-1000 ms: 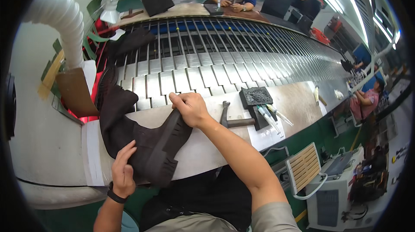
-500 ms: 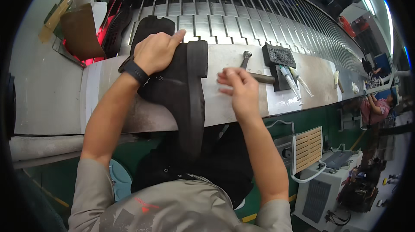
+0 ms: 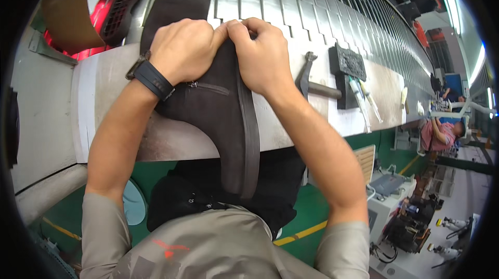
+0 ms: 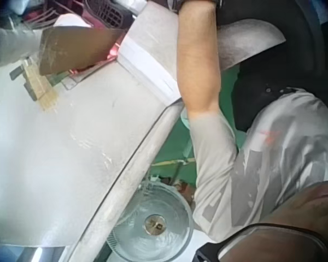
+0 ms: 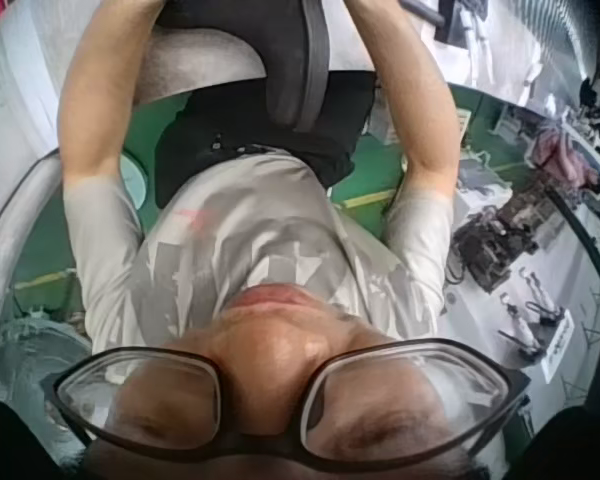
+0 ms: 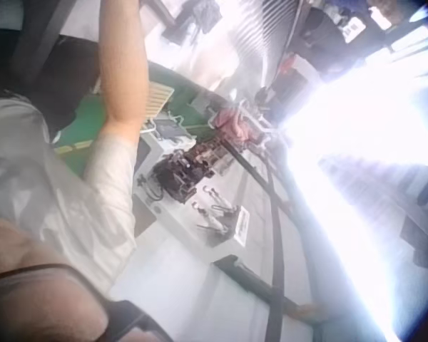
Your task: The person takes a shoe sole and a boot, attaches the sole onto the boot by pressing along the edges by hand, sets the boot on the conveyor belt, and picks up another sole and boot.
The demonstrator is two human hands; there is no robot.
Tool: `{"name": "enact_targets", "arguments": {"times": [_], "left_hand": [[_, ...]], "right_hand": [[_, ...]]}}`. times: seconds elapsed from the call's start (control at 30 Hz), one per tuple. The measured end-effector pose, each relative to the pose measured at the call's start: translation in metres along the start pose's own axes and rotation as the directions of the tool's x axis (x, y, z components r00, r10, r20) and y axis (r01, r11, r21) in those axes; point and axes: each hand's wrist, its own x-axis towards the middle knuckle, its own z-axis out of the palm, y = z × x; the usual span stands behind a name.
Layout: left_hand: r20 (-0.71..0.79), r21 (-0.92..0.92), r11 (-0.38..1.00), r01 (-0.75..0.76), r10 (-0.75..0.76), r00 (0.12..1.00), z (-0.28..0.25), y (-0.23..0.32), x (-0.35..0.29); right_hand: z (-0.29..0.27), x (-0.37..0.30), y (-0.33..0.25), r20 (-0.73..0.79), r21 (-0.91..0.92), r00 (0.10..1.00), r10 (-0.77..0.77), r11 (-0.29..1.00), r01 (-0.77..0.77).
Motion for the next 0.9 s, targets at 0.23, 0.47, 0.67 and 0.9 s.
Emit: {"name": "enact_targets", "arguments": {"times": [0.23,0.47,0.67,0.9], "left_hand": [[0.171,0.029,1.000,0.001,-0.006,0.985,-0.010,0.003,0.012],[0.158,0.030,0.999,-0.028,0.023,0.987,-0.010,0.002,0.014],[0.058,-0.010,0.999,-0.034,0.035,0.998,-0.001,-0.010,0.003],[0.109,-0.009,1.000,-0.022,0.022,0.994,-0.007,-0.004,0.008]], "right_hand": [[-0.060,0.068,-0.017,0.222,-0.412,0.965,-0.136,0.884,0.220],[-0.084,0.013,-0.040,0.160,-0.605,0.847,-0.507,0.627,0.490],[-0.079,-0.155,-0.027,0.105,-0.039,0.993,0.049,0.998,-0.045],[-0.008,-0.233,-0.022,0.054,0.104,0.997,0.050,0.993,-0.056]]}}
